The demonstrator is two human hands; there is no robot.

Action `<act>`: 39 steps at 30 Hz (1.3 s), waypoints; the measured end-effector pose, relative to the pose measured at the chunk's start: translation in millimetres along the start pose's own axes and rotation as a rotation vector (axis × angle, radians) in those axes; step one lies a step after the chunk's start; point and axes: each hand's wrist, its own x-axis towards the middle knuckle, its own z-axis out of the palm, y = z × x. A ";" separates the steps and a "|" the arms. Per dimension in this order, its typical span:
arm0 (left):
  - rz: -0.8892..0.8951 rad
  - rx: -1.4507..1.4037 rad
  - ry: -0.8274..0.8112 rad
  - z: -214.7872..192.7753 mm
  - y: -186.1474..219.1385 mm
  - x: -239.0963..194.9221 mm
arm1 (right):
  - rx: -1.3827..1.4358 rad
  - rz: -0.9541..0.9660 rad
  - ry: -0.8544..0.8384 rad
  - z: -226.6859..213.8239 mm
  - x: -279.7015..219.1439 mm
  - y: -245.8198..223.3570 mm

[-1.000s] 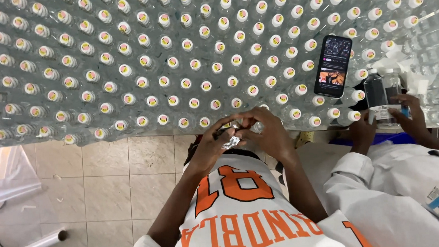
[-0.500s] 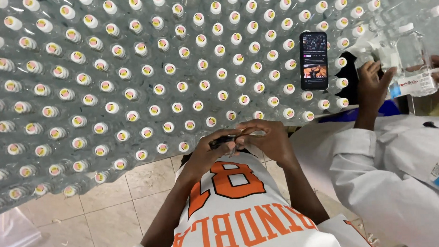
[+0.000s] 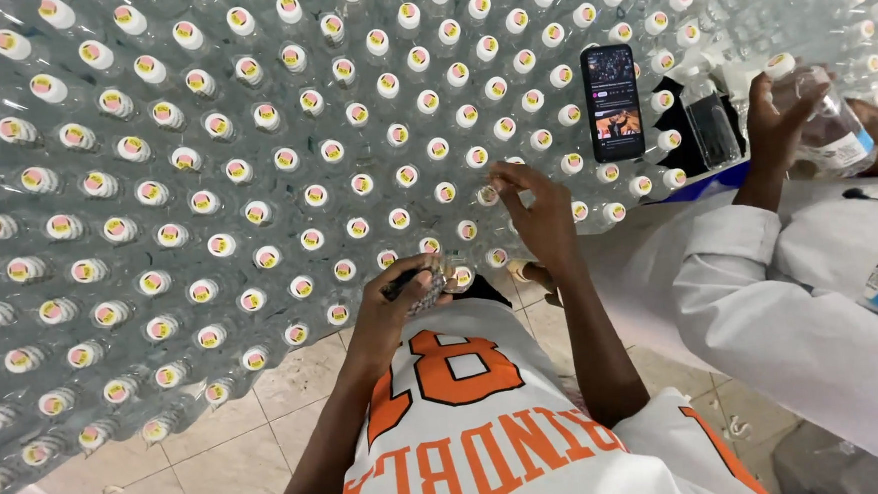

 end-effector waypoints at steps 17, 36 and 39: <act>0.170 -0.155 0.166 37.2 -0.8 13.4 | -0.197 -0.256 -0.278 -20.2 10.7 37.0; 0.115 -0.146 0.112 57.9 -17.1 45.0 | -0.419 -0.364 -0.524 -14.0 20.2 48.6; 0.117 -0.171 0.100 62.2 -10.6 45.3 | -0.404 -0.341 -0.533 -15.7 24.4 58.2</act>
